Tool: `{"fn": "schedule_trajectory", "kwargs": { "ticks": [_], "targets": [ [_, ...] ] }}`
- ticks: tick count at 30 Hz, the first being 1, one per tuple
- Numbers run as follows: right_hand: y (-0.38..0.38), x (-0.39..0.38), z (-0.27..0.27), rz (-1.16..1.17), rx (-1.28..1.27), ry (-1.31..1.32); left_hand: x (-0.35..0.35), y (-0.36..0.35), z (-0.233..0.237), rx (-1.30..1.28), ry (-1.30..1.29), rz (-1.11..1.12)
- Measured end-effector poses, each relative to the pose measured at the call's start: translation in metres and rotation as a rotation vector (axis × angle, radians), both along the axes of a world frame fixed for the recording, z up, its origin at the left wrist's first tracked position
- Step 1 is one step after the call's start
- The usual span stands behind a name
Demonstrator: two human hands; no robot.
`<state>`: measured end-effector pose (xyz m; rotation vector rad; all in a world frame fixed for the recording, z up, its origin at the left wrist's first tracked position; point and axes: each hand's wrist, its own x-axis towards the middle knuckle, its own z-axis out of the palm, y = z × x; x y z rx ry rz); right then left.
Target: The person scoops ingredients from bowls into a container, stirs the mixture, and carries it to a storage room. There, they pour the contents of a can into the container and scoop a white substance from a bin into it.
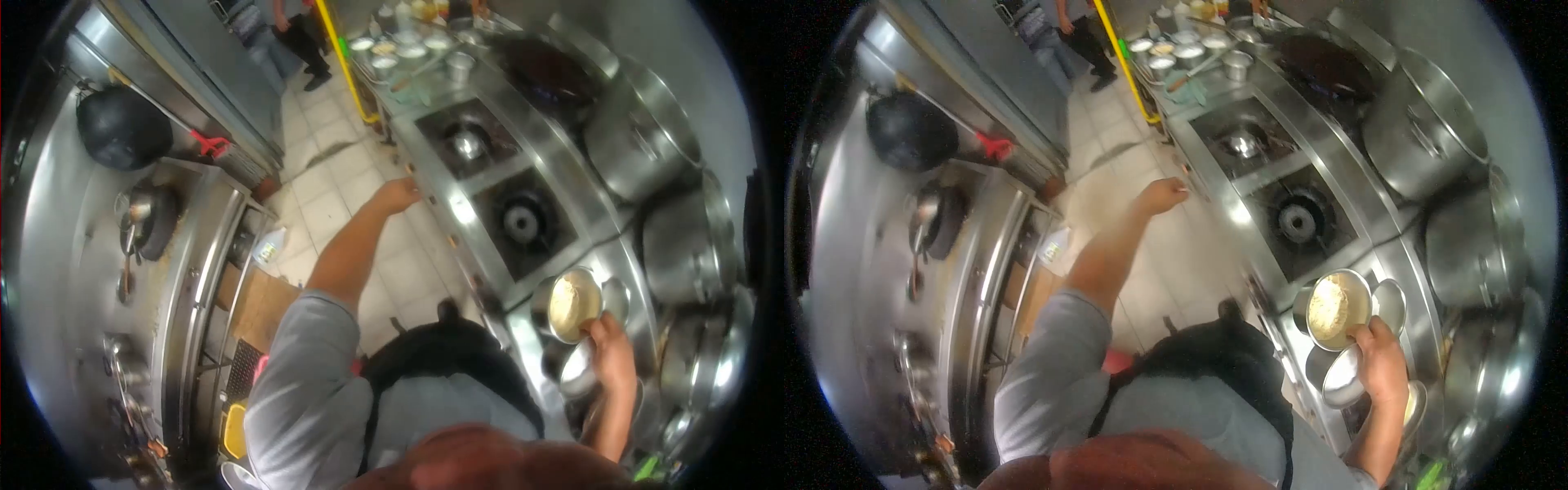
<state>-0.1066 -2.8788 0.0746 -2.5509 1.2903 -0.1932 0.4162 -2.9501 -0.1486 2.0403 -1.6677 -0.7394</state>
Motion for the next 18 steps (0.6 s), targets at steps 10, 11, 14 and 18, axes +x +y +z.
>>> {"fn": "schedule_trajectory", "kwargs": {
  "ticks": [10,11,14,18],
  "targets": [
    [-0.198,0.276,-0.027,0.538,-0.074,0.057,0.329,0.220,-0.188,0.186,-0.470,0.548],
    [-0.215,0.312,-0.024,0.579,-0.072,0.046,0.331,0.284,-0.216,0.546,-0.486,0.383],
    [-0.249,0.422,-0.010,0.694,-0.078,0.008,0.237,0.394,-0.204,0.929,0.038,0.549],
    [-0.284,0.561,-0.024,0.759,-0.105,0.043,0.211,0.427,-0.218,0.951,0.263,0.660]
  ]
}}
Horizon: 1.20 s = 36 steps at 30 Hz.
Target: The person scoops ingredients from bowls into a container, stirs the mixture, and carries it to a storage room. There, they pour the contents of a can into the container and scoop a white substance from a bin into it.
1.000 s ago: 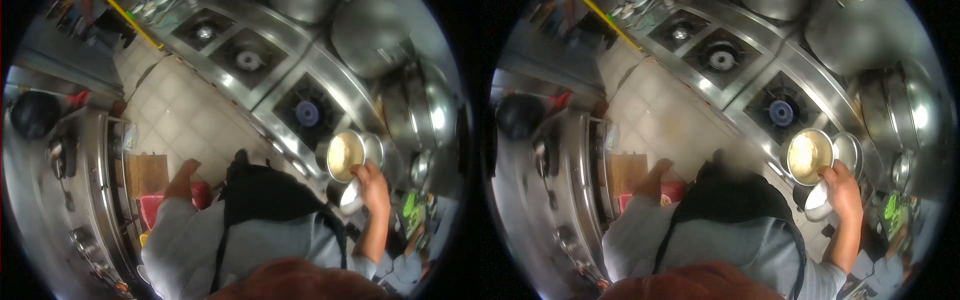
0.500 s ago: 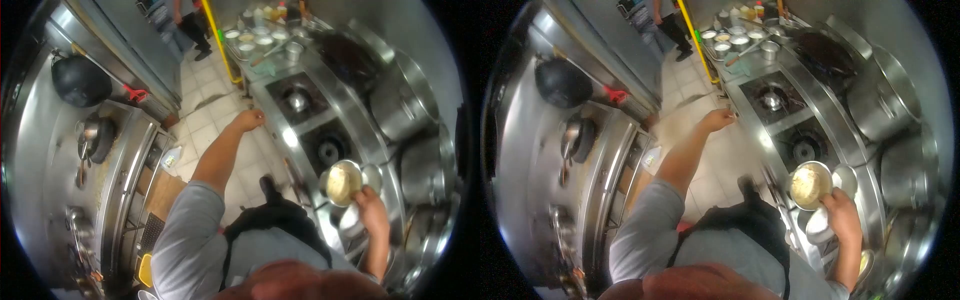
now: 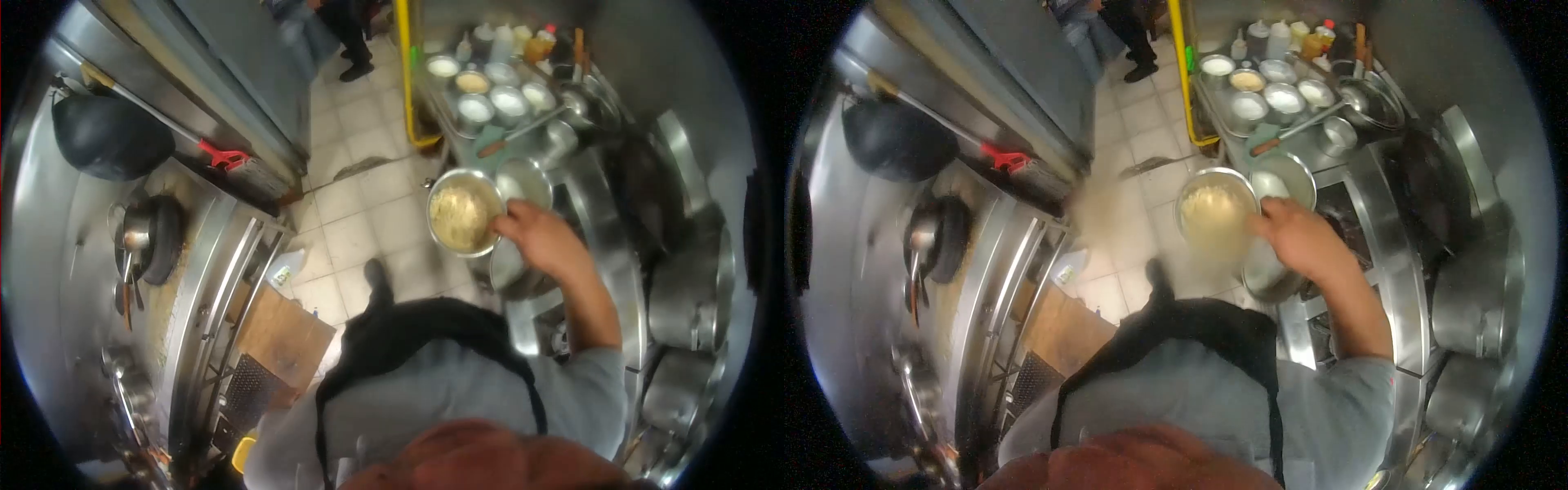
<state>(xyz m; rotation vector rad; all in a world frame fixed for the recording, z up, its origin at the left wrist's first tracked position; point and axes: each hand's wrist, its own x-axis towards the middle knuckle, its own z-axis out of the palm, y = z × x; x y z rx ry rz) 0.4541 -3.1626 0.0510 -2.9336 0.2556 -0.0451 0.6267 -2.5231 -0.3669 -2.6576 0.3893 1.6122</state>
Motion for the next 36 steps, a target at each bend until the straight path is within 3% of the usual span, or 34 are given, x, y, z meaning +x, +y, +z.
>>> {"fn": "schedule_trajectory", "kwargs": {
  "ticks": [5,7,8,9,10,11,12,14,15,17,20,22,23,24,26,27,32,36],
  "targets": [
    [-0.017,0.144,-0.006,0.002,0.099,0.002,0.149,-0.064,-0.041,-0.153,-0.060,-0.090],
    [-0.035,0.192,-0.028,-0.009,0.098,-0.012,0.238,-0.128,-0.062,-0.380,-0.218,-0.292],
    [-0.044,0.211,-0.035,-0.014,0.113,-0.020,0.287,-0.172,-0.064,-0.589,-0.439,-0.478],
    [-0.050,0.232,-0.036,-0.025,0.115,-0.006,0.326,-0.228,0.000,-0.263,-0.270,-0.176],
    [-0.054,0.260,-0.037,-0.051,0.130,-0.016,0.377,-0.271,0.004,-0.261,-0.350,-0.369],
    [-0.058,0.285,-0.039,-0.077,0.145,-0.032,0.425,-0.302,-0.017,-0.380,-0.390,-0.336],
    [-0.066,0.307,-0.041,-0.086,0.149,-0.035,0.469,-0.338,-0.010,-0.494,-0.471,-0.491],
    [-0.091,0.360,-0.042,-0.047,0.193,-0.010,0.522,-0.416,0.068,-0.573,-0.426,-0.208],
    [-0.100,0.385,-0.041,-0.053,0.176,-0.006,0.545,-0.440,0.100,-0.581,-0.436,-0.209],
    [-0.122,0.436,-0.037,-0.031,0.181,0.008,0.578,-0.471,0.133,-0.695,-0.448,-0.042],
    [-0.170,0.513,-0.055,0.041,0.201,0.004,0.624,-0.462,0.123,-0.501,-0.482,0.095],
    [-0.194,0.562,-0.061,0.134,0.152,0.044,0.657,-0.411,0.054,-0.139,-0.490,-0.702],
    [-0.207,0.583,-0.060,0.174,0.187,0.001,0.643,-0.406,0.087,-0.105,-0.358,-0.670],
    [-0.215,0.606,-0.063,0.171,0.196,0.004,0.644,-0.337,0.000,-0.428,-0.627,-0.556],
    [-0.236,0.648,-0.070,0.187,0.182,0.023,0.613,-0.318,0.004,-0.090,-0.338,-0.156],
    [-0.244,0.663,-0.066,0.188,0.174,0.025,0.611,-0.314,0.008,-0.048,-0.257,-0.072],
    [-0.289,0.734,-0.051,0.043,0.158,0.130,0.650,-0.330,0.000,-0.089,-0.117,-0.021],
    [-0.321,0.769,-0.042,-0.183,0.268,0.182,0.773,-0.425,-0.012,-0.235,-0.124,-0.185]
  ]
}}
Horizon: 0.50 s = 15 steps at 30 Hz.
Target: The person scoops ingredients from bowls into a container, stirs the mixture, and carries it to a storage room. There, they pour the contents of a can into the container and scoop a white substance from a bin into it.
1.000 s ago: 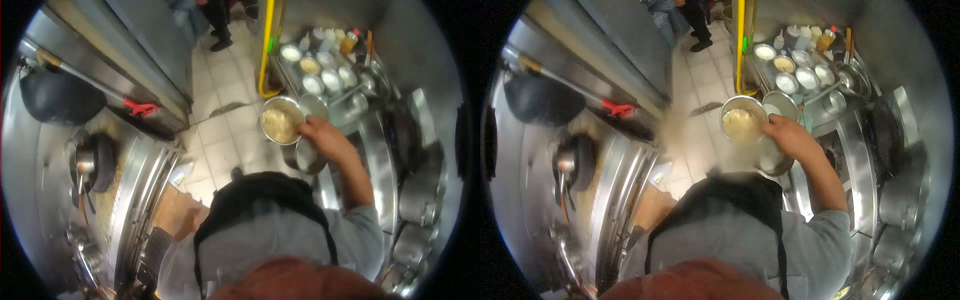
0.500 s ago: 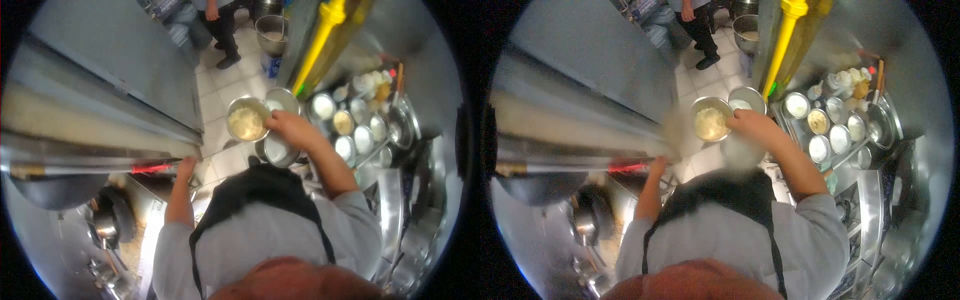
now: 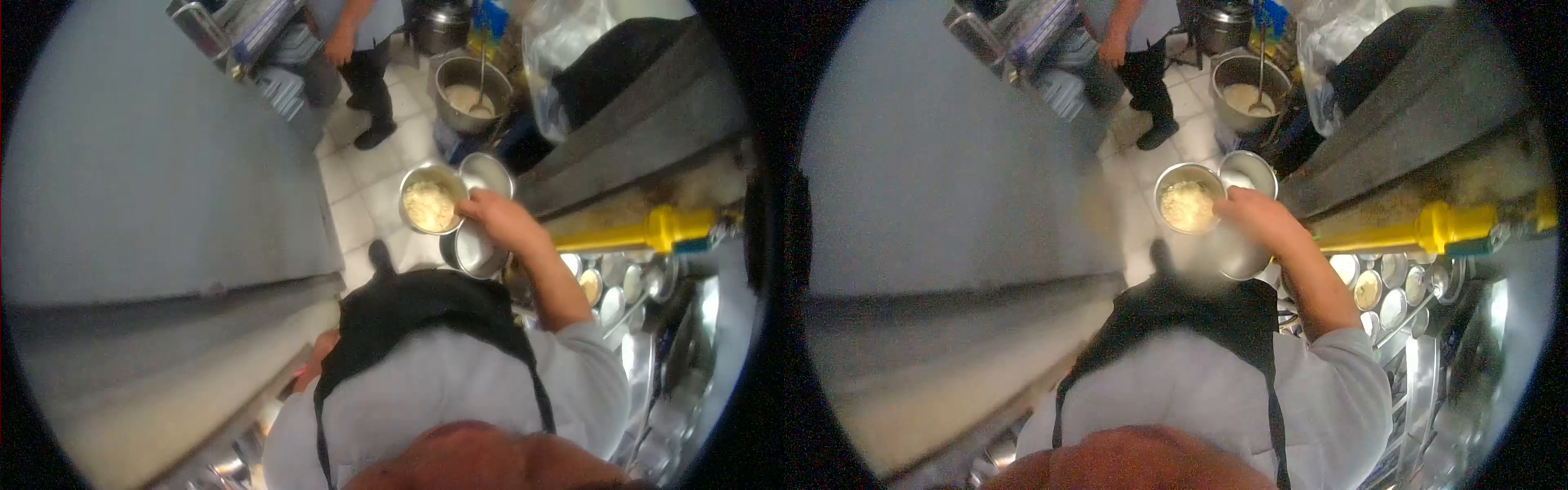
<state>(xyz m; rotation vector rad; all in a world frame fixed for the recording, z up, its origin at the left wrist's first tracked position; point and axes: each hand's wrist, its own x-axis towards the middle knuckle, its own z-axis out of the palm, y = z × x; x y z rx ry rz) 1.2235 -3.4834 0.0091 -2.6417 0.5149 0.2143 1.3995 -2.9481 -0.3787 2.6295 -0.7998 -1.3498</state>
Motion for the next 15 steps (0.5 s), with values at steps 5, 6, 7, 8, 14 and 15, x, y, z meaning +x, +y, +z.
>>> {"fn": "schedule_trajectory", "kwargs": {
  "ticks": [5,6,7,8,14,15],
  "targets": [
    [-0.044,0.023,-0.005,-0.274,0.005,0.006,0.181,-0.198,0.025,-0.145,0.094,0.205],
    [-0.050,0.029,-0.003,-0.380,0.051,-0.044,0.206,-0.237,0.042,-0.142,0.100,0.182],
    [-0.056,0.034,-0.003,-0.484,0.099,-0.091,0.224,-0.278,0.073,-0.232,0.003,0.183],
    [-0.060,0.043,0.002,-0.501,0.106,-0.082,0.239,-0.312,0.099,-0.317,-0.094,0.188],
    [-0.121,0.093,-0.013,-0.559,0.180,-0.103,0.305,-0.422,0.150,-0.357,-0.035,0.100],
    [-0.132,0.105,-0.007,-0.567,0.170,-0.108,0.312,-0.431,0.138,-0.382,-0.051,0.072]
  ]
}}
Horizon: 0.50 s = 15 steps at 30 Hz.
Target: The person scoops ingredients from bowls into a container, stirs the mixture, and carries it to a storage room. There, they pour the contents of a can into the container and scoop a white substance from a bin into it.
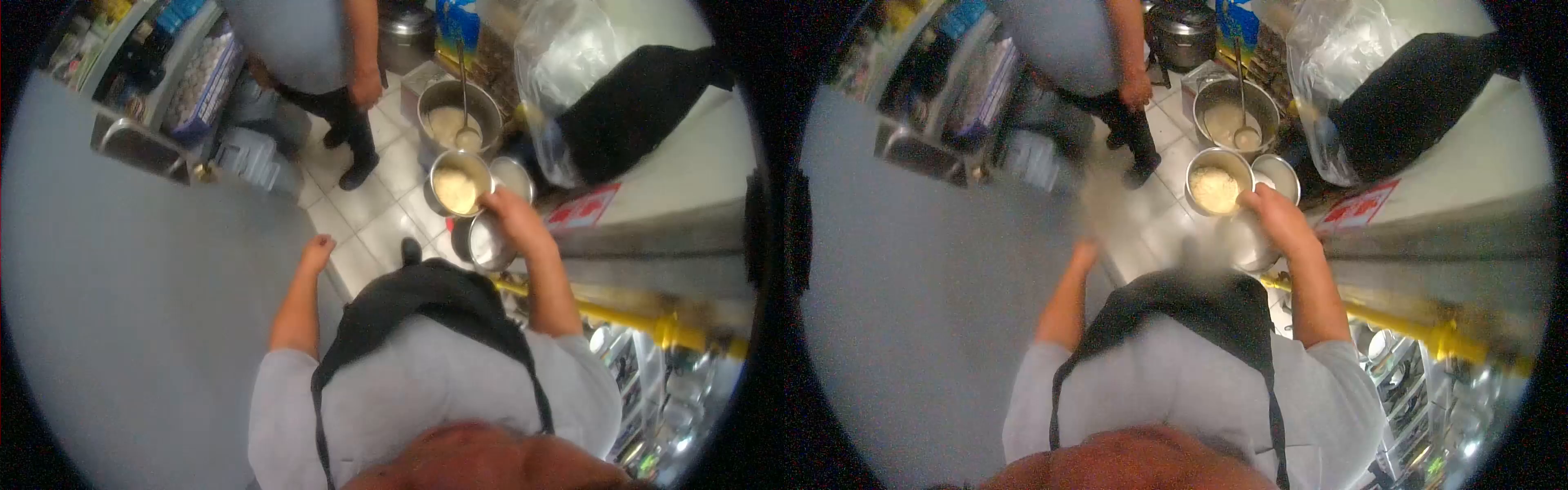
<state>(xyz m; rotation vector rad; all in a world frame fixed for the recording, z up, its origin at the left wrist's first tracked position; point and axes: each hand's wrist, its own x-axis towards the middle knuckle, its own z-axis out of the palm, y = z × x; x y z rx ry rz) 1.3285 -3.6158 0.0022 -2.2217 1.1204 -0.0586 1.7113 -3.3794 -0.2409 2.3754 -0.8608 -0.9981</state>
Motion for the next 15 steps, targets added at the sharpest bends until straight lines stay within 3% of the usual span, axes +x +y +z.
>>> {"fn": "schedule_trajectory", "kwargs": {
  "ticks": [2,4,7,11,13,15],
  "targets": [
    [-0.026,0.015,-0.009,-0.016,-0.058,0.039,0.014,-0.007,-0.004,0.000,-0.039,-0.041],
    [-0.048,0.031,-0.010,0.019,-0.114,-0.009,0.011,-0.016,-0.003,0.070,0.247,0.135],
    [-0.082,0.059,-0.008,0.048,-0.201,-0.056,0.035,-0.023,-0.016,0.228,0.050,-0.040],
    [-0.118,0.090,0.003,-0.058,-0.112,-0.084,0.079,-0.060,-0.027,0.282,0.233,0.075],
    [-0.134,0.100,0.008,-0.101,-0.104,-0.060,0.115,-0.085,-0.063,0.007,-0.067,-0.345],
    [-0.142,0.106,0.016,-0.244,0.036,-0.027,0.100,-0.164,0.018,0.046,0.025,-0.267]
  ]
}}
